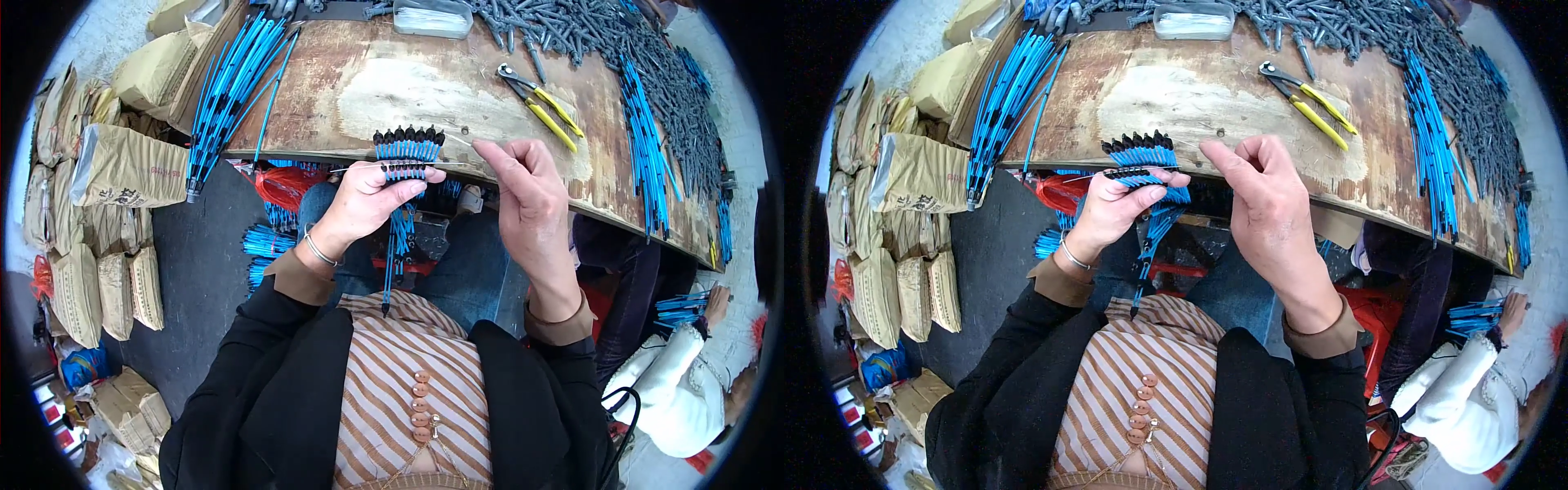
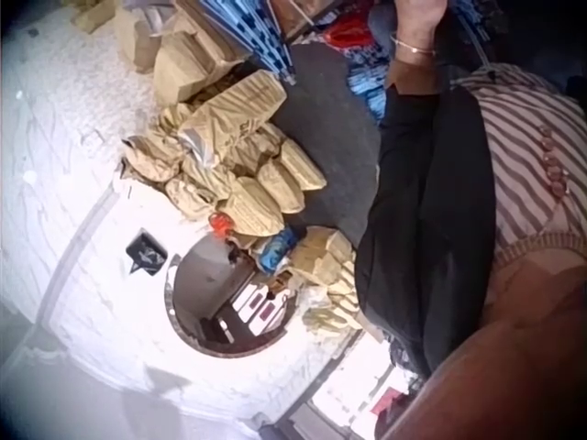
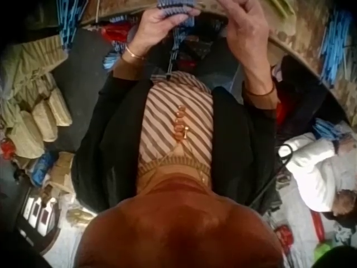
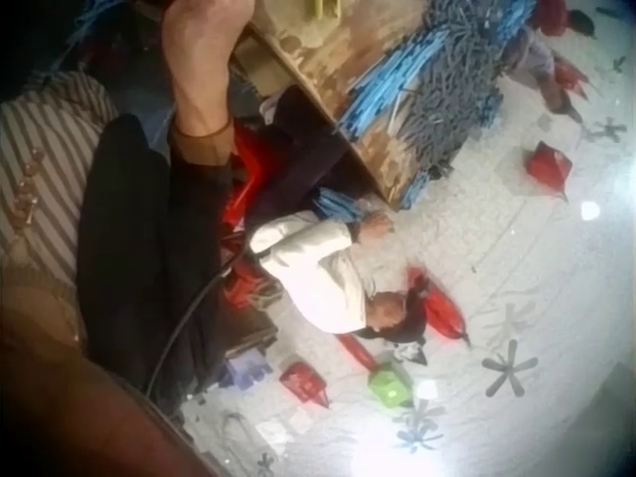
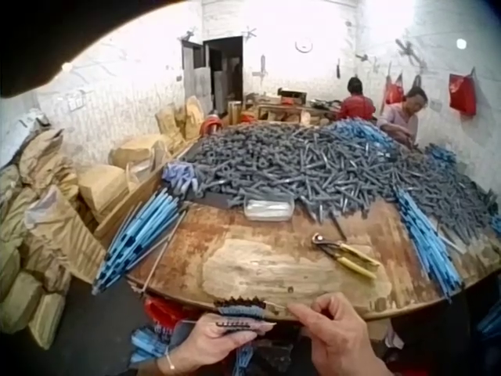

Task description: Assembling industrial components by gathering blue rods and inserting them into a black housing, then using pliers to secure the assembly.

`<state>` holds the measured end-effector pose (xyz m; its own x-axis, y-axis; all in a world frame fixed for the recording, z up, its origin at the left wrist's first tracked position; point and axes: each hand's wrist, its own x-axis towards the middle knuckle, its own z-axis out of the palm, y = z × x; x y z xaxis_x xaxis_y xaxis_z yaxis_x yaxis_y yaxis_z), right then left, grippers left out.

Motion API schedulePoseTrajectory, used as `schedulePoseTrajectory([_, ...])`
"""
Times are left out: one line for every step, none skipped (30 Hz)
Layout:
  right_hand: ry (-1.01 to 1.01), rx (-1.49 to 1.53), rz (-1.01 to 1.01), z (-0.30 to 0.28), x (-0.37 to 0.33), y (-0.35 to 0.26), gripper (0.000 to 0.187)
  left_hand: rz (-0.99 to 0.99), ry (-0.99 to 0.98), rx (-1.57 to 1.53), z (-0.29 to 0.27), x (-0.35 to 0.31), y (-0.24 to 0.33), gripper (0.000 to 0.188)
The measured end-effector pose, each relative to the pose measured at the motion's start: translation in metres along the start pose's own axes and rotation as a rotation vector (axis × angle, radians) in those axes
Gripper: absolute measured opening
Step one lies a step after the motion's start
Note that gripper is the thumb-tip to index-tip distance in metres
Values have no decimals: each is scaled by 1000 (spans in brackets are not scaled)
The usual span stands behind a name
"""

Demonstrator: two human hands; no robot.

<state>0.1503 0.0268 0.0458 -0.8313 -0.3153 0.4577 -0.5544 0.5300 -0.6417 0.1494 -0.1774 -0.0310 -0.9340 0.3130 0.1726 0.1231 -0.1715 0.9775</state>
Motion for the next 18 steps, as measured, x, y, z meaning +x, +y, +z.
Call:
schedulePoseTrajectory([0, -12, 0, 0, 0, 0, 34, -14, -4, 18, 0, 0, 1, 20])
schedulePoseTrajectory([-1, -25, 1, 0, 0, 0, 35, -28, -8, 36, -1, 0, 1, 20])
schedulePoseTrajectory([-1, -37, 1, 0, 0, 0, 35, -43, -11, 55, 0, 0, 1, 20])
schedulePoseTrajectory([0, -36, 2, 0, 0, -1, 35, -43, -12, 55, 0, 0, 1, 20])
schedulePoseTrajectory([14, -58, -11, 1, 0, -2, 35, -18, 1, 47, 2, 1, 1, 21])
schedulePoseTrajectory([28, -80, -24, 2, -1, -3, 36, 7, 15, 38, 5, 2, 0, 22])
schedulePoseTrajectory([42, -101, -37, 3, -1, -5, 36, 32, 29, 29, 6, 3, 0, 23])
schedulePoseTrajectory([55, -123, -51, 3, -1, -5, 37, 57, 43, 20, 7, 3, 0, 24])
schedulePoseTrajectory([57, -123, -49, 4, -1, -6, 37, 56, 41, 21, 7, 3, 0, 24])
schedulePoseTrajectory([66, -130, -49, 4, -1, -6, 37, 33, 29, 31, 7, 3, 2, 22])
schedulePoseTrajectory([74, -137, -48, 5, -1, -6, 38, 10, 18, 42, 6, 2, 3, 21])
schedulePoseTrajectory([82, -144, -47, 5, -1, -5, 39, -13, 7, 52, 6, 2, 4, 20])
schedulePoseTrajectory([91, -151, -46, 5, -1, -5, 39, -36, -4, 62, 5, 2, 5, 19])
schedulePoseTrajectory([92, -151, -46, 5, -1, -5, 39, -36, -5, 63, 5, 2, 5, 19])
schedulePoseTrajectory([86, -159, -54, 5, -1, -6, 39, -34, -4, 67, 4, 2, 4, 19])
schedulePoseTrajectory([80, -167, -61, 5, 0, -6, 39, -33, -2, 71, 4, 2, 4, 19])
schedulePoseTrajectory([74, -175, -69, 4, 0, -6, 40, -31, -1, 75, 3, 2, 4, 19])
schedulePoseTrajectory([68, -183, -76, 4, 1, -6, 40, -30, 1, 79, 3, 2, 3, 19])
